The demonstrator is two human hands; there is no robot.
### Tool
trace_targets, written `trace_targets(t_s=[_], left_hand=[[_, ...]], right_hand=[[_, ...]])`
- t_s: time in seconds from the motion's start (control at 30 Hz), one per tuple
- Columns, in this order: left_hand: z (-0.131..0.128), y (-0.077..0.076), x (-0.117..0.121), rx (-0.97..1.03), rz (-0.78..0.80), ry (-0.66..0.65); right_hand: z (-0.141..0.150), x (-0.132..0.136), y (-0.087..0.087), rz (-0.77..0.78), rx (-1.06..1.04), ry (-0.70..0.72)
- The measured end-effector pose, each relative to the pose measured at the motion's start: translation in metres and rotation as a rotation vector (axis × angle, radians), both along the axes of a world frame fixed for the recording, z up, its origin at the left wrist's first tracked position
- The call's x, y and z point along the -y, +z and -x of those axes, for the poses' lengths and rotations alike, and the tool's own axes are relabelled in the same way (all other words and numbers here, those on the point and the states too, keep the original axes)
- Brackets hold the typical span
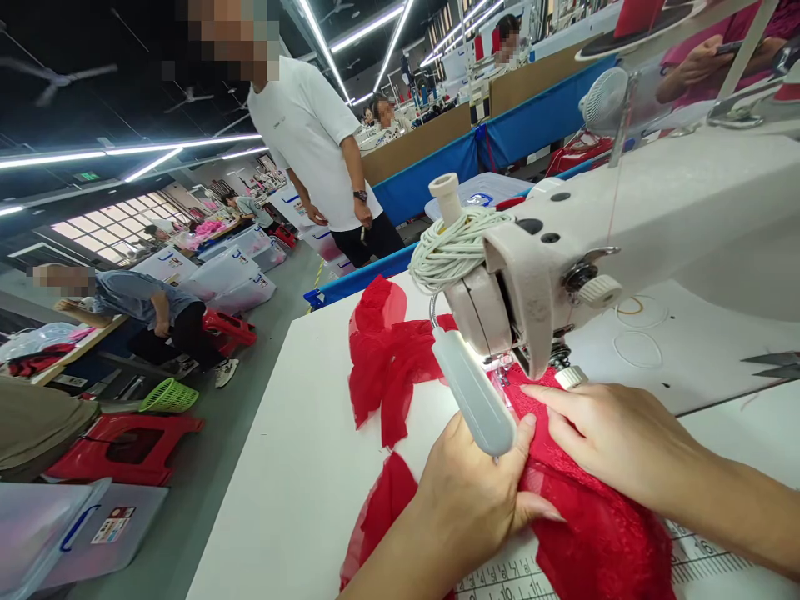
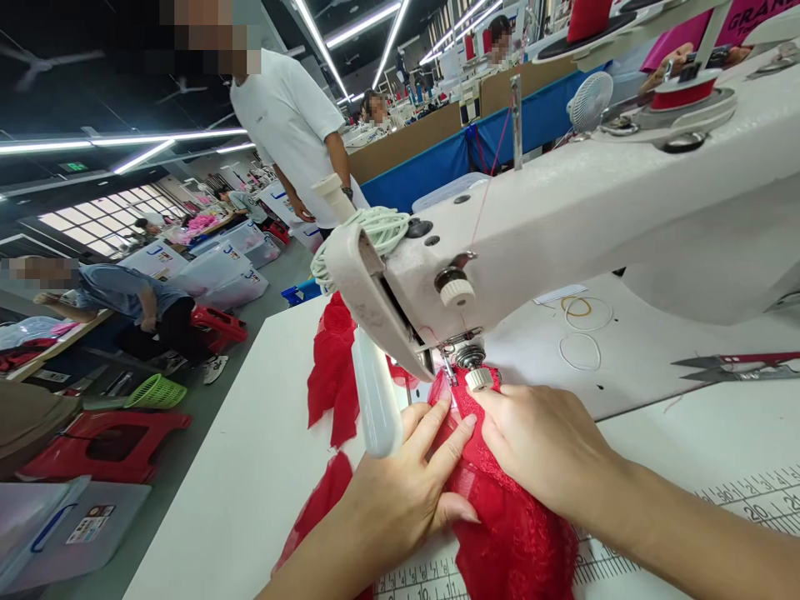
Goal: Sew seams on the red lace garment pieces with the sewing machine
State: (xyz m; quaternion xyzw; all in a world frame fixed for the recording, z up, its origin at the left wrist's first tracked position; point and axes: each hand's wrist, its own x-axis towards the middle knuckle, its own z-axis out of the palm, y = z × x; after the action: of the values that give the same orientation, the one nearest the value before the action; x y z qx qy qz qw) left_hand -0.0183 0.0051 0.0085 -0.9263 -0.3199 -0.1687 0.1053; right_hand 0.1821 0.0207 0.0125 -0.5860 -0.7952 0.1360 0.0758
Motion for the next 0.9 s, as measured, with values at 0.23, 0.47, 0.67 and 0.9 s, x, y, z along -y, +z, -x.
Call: trace_targets(t_s=[0.23,0.47,0.67,0.9], left_hand=[[0.000,0.000,0.001,-0.033,0.005,0.005],[0.002,-0.004,-0.009,0.005,-0.142,-0.041],[0.004,-0.012,-0.022,0.018,-0.308,-0.108],[0.003,-0.007,-0.015,0.031,-0.222,-0.094]], right_hand=[[-0.001,-0.002,-0.002,-0.013,-0.039,0.002],[0.006,0.000,0.016,0.030,-0.036,0.004],[0.007,0.001,0.028,0.039,-0.013,-0.011],[0.004,0.002,0.020,-0.004,-0.050,0.006]])
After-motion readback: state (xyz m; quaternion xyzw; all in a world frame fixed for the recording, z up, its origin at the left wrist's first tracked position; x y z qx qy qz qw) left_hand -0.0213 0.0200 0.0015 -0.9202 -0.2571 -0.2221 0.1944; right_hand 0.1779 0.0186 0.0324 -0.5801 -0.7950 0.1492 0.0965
